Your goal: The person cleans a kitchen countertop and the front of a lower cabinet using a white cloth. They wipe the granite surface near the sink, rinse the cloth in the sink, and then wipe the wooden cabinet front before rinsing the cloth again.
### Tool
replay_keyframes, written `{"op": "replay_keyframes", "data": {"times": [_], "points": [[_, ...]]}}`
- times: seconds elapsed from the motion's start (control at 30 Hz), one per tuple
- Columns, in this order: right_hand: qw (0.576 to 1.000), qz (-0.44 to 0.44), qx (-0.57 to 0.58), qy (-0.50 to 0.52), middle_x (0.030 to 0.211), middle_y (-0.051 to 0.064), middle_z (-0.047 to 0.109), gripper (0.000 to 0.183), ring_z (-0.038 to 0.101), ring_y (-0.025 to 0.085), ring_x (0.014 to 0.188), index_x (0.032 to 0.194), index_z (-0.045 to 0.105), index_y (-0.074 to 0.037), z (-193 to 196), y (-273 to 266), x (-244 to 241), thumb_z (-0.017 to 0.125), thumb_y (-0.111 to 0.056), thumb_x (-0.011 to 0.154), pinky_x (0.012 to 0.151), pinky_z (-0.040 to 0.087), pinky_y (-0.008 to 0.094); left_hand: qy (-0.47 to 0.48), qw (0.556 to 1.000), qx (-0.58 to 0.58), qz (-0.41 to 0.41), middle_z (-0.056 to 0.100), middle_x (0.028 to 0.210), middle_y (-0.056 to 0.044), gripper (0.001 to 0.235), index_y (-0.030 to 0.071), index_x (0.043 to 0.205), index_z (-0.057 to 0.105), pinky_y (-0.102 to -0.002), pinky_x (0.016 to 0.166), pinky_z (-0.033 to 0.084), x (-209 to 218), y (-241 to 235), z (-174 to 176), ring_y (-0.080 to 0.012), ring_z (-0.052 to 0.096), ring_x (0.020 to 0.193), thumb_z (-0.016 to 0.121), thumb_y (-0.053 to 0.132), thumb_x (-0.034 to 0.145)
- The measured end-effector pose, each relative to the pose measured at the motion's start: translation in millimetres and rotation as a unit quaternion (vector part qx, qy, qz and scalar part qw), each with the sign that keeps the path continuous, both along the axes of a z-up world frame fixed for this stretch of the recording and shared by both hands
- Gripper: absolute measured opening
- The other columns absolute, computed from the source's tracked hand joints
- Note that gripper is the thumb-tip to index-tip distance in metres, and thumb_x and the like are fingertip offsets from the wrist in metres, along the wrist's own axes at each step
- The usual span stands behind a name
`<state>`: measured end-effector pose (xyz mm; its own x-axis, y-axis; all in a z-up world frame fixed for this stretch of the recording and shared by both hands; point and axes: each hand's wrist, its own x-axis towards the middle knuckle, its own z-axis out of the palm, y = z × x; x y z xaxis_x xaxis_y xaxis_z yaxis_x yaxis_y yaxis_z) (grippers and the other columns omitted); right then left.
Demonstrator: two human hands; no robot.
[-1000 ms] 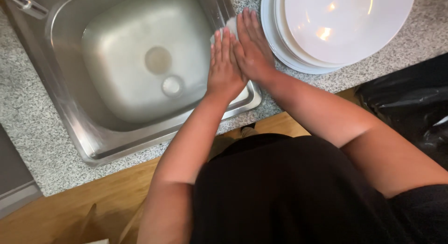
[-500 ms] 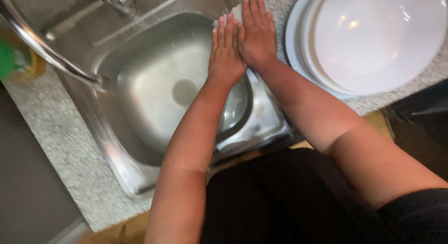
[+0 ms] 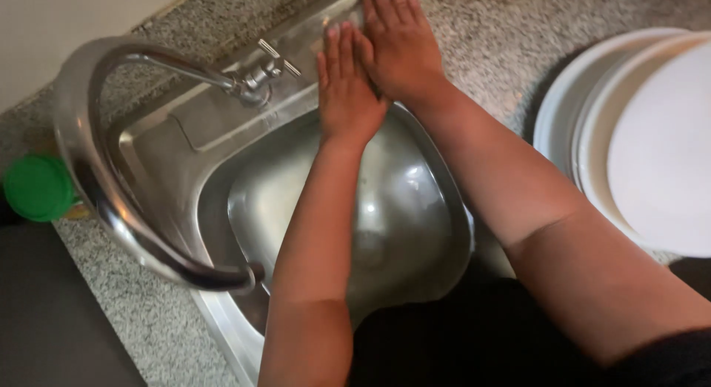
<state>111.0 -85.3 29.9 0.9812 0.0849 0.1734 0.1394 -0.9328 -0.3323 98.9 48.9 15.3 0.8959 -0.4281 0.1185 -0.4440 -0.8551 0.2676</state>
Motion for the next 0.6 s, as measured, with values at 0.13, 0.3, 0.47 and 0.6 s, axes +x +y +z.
{"op": "replay_keyframes", "data": {"times": [0.13,0.3,0.47,0.6], "points": [[0.997,0.065,-0.013,-0.04,0.167,0.023,0.028,0.065,0.022,0.038,0.157,0.159,0.036,0.007,-17,24,28,0.046,-0.037,0.113,0.127,0.019,0.052,0.005,0.999,-0.018,0.04,0.021,0.169,-0.014,0.101,0.004,0.16,0.028,-0.051,0.129,0.014,7,37,11,-0.0328,0.013,0.158,0.074,0.049,0.082],[0.985,0.14,0.097,0.0,0.174,0.014,0.023,0.065,0.016,0.03,0.163,0.159,0.037,-0.002,-10,36,27,0.049,-0.036,0.105,0.135,0.02,0.044,0.036,0.995,-0.045,0.086,0.023,0.168,-0.017,0.104,0.002,0.16,0.026,-0.055,0.122,0.024,4,70,12,-0.0345,0.023,0.153,0.076,0.053,0.085],[0.994,0.095,0.033,0.049,0.174,0.014,0.015,0.067,0.009,0.029,0.162,0.162,0.029,-0.004,4,47,25,0.045,-0.039,0.107,0.131,0.014,0.049,-0.031,0.999,-0.026,0.035,0.027,0.167,-0.017,0.088,0.001,0.157,0.032,-0.055,0.126,0.024,21,76,6,-0.0368,0.027,0.154,0.069,0.044,0.089],[0.997,0.039,-0.032,0.065,0.172,0.019,0.008,0.072,0.003,0.032,0.159,0.164,0.02,0.0,-2,52,16,0.04,-0.041,0.108,0.127,0.008,0.052,-0.104,0.994,-0.024,-0.002,0.031,0.168,-0.015,0.062,0.004,0.157,0.039,-0.055,0.129,0.025,26,80,-12,-0.0373,0.03,0.157,0.056,0.03,0.104]]}}
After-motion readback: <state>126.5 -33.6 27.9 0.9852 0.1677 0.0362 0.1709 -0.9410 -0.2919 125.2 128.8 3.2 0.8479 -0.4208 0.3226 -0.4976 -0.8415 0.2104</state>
